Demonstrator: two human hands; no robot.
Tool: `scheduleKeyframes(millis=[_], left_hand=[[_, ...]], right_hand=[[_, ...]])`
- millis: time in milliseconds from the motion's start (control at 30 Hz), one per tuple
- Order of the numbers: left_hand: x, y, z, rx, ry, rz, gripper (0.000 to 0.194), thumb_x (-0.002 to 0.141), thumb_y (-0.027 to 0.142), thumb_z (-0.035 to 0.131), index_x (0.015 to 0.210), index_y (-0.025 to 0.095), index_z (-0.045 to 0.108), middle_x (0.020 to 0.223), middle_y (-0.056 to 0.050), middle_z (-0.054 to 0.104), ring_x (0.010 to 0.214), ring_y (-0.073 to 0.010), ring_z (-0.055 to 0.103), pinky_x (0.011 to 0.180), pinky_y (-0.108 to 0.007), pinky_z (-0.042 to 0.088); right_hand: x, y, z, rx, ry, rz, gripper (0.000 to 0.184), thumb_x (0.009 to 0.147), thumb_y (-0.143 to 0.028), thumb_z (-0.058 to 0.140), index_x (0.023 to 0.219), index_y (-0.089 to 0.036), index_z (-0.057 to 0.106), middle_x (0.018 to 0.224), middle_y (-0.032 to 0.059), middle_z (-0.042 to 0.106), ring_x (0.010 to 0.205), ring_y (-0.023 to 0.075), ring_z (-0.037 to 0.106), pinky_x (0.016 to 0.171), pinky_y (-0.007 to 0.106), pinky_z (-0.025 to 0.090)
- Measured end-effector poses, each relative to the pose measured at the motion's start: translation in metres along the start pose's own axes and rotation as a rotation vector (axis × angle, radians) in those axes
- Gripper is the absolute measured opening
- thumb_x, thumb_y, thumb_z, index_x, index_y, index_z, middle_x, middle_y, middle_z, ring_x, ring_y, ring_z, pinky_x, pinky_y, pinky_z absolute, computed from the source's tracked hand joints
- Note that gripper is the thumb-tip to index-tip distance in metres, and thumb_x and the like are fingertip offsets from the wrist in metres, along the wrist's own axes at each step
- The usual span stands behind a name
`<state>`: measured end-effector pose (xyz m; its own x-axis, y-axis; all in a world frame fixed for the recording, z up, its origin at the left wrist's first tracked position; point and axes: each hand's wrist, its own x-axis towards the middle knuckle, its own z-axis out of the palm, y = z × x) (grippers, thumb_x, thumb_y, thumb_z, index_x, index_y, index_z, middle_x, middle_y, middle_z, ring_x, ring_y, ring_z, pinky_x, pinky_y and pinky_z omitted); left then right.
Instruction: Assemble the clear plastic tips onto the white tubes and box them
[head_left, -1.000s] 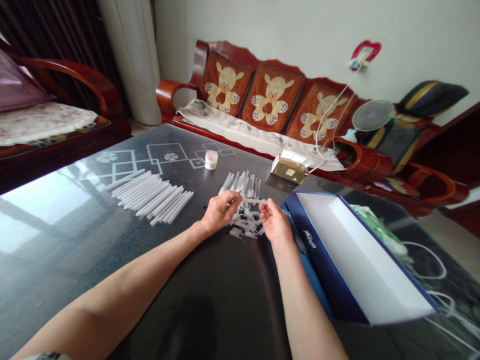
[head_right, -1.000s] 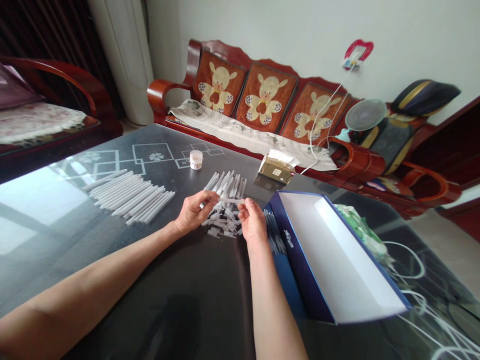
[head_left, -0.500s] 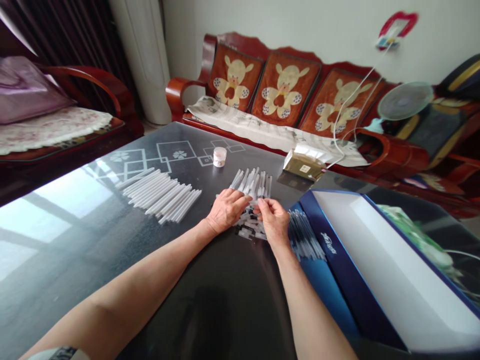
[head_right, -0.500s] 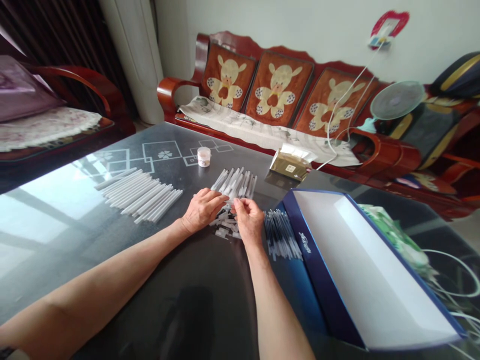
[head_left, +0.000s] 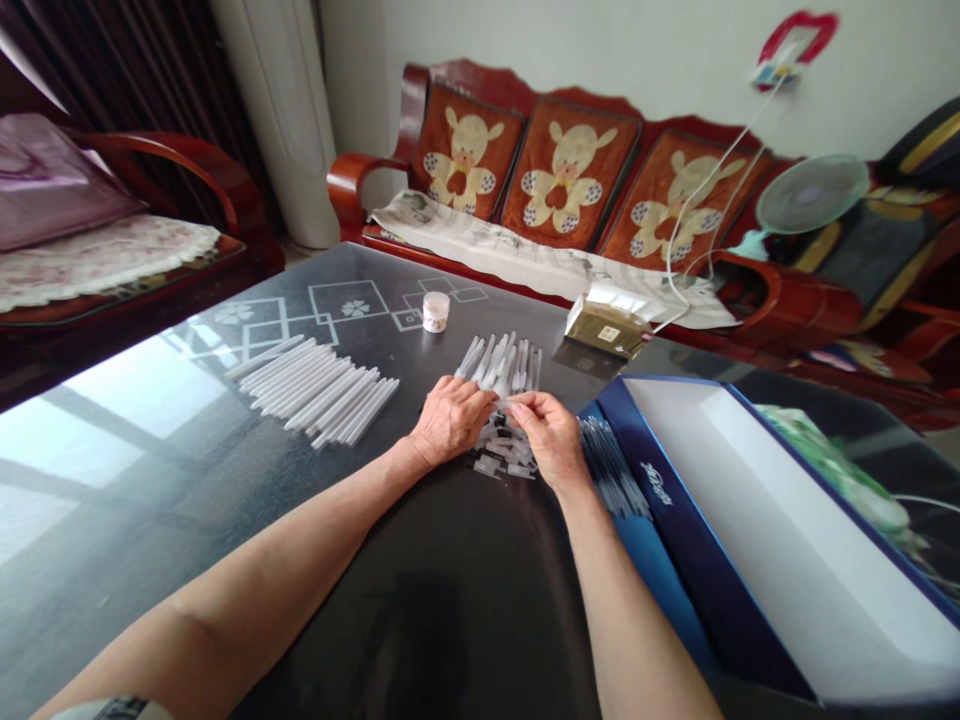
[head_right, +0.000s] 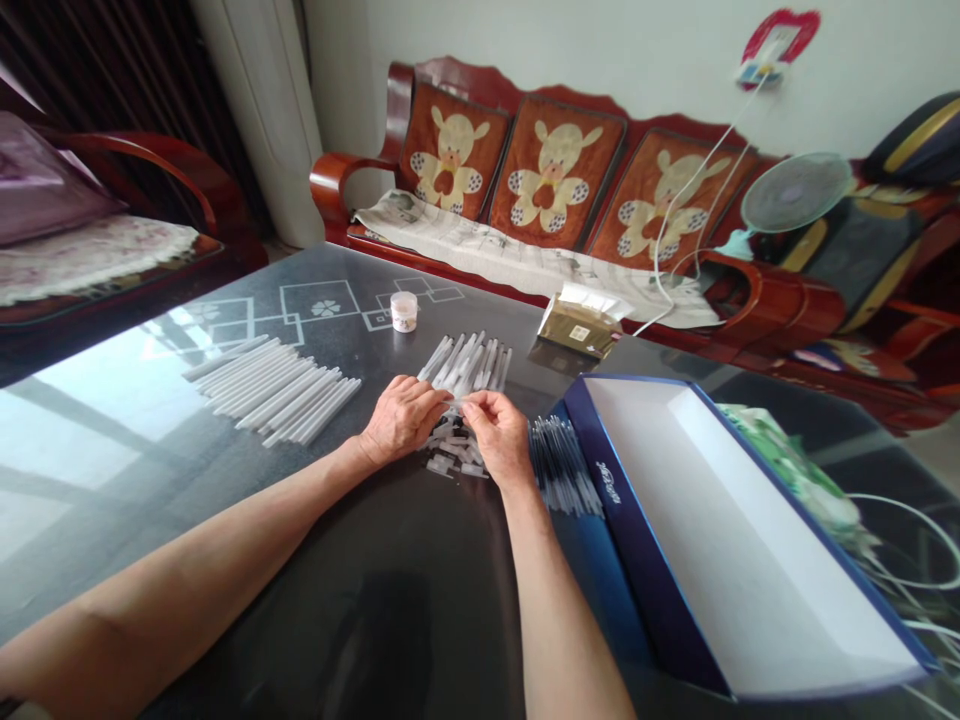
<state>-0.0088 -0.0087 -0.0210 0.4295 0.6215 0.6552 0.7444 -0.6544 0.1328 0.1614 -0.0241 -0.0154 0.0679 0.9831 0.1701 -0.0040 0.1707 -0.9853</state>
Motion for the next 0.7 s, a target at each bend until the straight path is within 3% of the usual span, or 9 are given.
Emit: scheduleKeyframes(millis=[167, 433, 567, 700], left_hand=[[-0.001, -0.001, 0.005, -0.078, 0.032, -0.036, 0.027, 0.095, 0.033, 0.040, 0.092, 0.016, 0.062, 0.077, -0.004, 0.064, 0.071, -0.0158, 0.057, 0.073, -0.031, 0.040], [0.001, 0.001, -0.001, -0.067, -0.007, 0.021, 0.028, 0.095, 0.030, 0.039, 0.085, 0.017, 0.062, 0.070, -0.003, 0.061, 0.068, -0.0146, 0.056, 0.069, -0.029, 0.038], [0.000, -0.001, 0.001, -0.041, 0.066, 0.018, 0.023, 0.094, 0.031, 0.043, 0.092, 0.017, 0.062, 0.075, -0.003, 0.061, 0.072, -0.0160, 0.054, 0.072, -0.031, 0.040], [-0.001, -0.001, 0.003, -0.044, 0.128, 0.002, 0.021, 0.092, 0.031, 0.046, 0.092, 0.016, 0.061, 0.080, -0.005, 0.061, 0.076, -0.0173, 0.053, 0.075, -0.032, 0.042]], right_hand=[[0.000, -0.001, -0.002, 0.020, -0.002, -0.016, 0.024, 0.070, -0.039, 0.071, 0.083, -0.019, 0.067, 0.087, 0.0013, 0.069, 0.072, 0.0122, 0.062, 0.074, 0.027, 0.051], [-0.002, -0.007, -0.005, 0.012, -0.049, -0.066, 0.021, 0.071, -0.035, 0.071, 0.085, -0.020, 0.067, 0.095, 0.0023, 0.069, 0.080, 0.0128, 0.063, 0.078, 0.027, 0.051], [-0.002, -0.008, 0.000, 0.142, 0.011, 0.035, 0.042, 0.069, -0.042, 0.072, 0.103, -0.021, 0.061, 0.098, 0.0023, 0.069, 0.078, 0.0141, 0.065, 0.064, 0.025, 0.054], [-0.001, -0.007, 0.005, 0.044, 0.107, 0.108, 0.041, 0.069, -0.053, 0.068, 0.084, -0.015, 0.065, 0.072, 0.0026, 0.069, 0.056, 0.0116, 0.061, 0.045, 0.020, 0.046]])
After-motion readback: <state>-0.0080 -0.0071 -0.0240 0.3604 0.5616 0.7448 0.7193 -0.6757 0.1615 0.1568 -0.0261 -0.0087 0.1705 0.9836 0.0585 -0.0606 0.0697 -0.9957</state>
